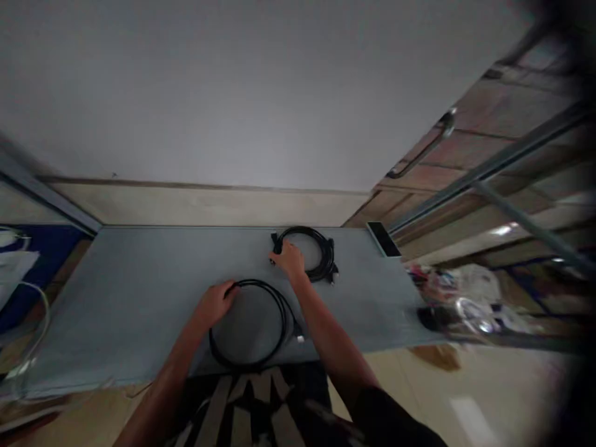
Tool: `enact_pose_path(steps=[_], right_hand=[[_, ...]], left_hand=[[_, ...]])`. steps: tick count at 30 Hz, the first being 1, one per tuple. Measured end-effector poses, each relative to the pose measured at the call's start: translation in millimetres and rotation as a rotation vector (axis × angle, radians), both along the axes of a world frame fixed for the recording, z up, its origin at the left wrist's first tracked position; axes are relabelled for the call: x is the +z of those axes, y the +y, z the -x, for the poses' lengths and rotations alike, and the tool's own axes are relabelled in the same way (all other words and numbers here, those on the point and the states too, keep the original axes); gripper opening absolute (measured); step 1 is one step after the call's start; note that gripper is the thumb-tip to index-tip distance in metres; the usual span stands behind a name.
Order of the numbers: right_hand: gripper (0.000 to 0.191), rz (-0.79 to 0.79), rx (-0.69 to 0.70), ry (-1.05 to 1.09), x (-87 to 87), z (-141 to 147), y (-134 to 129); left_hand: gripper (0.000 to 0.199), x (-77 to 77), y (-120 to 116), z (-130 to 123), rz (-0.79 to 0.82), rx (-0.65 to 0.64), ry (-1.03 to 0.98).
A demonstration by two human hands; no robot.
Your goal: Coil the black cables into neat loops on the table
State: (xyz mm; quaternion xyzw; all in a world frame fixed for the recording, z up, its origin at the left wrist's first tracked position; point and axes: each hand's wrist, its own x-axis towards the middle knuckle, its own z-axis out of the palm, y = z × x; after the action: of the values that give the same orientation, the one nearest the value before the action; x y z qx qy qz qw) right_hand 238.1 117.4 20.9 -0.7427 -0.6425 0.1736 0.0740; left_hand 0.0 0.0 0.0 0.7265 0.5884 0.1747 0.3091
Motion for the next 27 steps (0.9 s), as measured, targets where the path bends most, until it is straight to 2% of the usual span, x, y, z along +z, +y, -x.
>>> enact_pose_path(steps=[8,10,12,14,16,17,19,22,24,27], right_hand=[[0.040,-0.008,0.097,0.019,3.9,0.2,15.0],[0.042,-0.070,0.080,0.042,8.1,-0.3,7.1],[0.046,-0.210,0.088,0.117,11.4,2.1,-8.9],[0.042,-0.344,0.222,0.275,11.0,7.8,-30.5],[0.033,-0.307,0.499,0.452,5.7,14.6,-51.6],[0.030,-0.281,0.567,0.497,1.6,17.3,-60.0],[0.027,-0.287,0.570,0.525,-7.7,19.8,-69.8],[0.022,-0.338,0.494,0.542,-18.8,14.4,-68.6],[0.023,-0.281,0.502,0.617,-21.6,5.9,-62.4],[0.022,-0.106,0.510,0.752,-18.5,-11.2,-53.3]], left_hand=[[0.034,8.8,3.9,-5.5,0.003,0.016,-0.046],[0.033,11.4,6.1,-7.2,-0.022,0.054,-0.103],[0.033,13.0,8.9,-8.6,-0.039,0.084,-0.156],[0.033,13.3,12.2,-10.0,-0.035,0.091,-0.185],[0.030,12.7,15.8,-11.8,-0.042,0.084,-0.194],[0.028,12.2,17.6,-12.7,-0.065,0.082,-0.187],[0.025,11.5,21.0,-13.8,-0.152,0.076,-0.148],[0.022,12.6,25.0,-11.8,-0.277,0.054,-0.070],[0.024,16.1,26.5,-7.4,-0.276,0.023,-0.057],[0.028,25.7,26.2,1.7,-0.193,-0.059,-0.081]])
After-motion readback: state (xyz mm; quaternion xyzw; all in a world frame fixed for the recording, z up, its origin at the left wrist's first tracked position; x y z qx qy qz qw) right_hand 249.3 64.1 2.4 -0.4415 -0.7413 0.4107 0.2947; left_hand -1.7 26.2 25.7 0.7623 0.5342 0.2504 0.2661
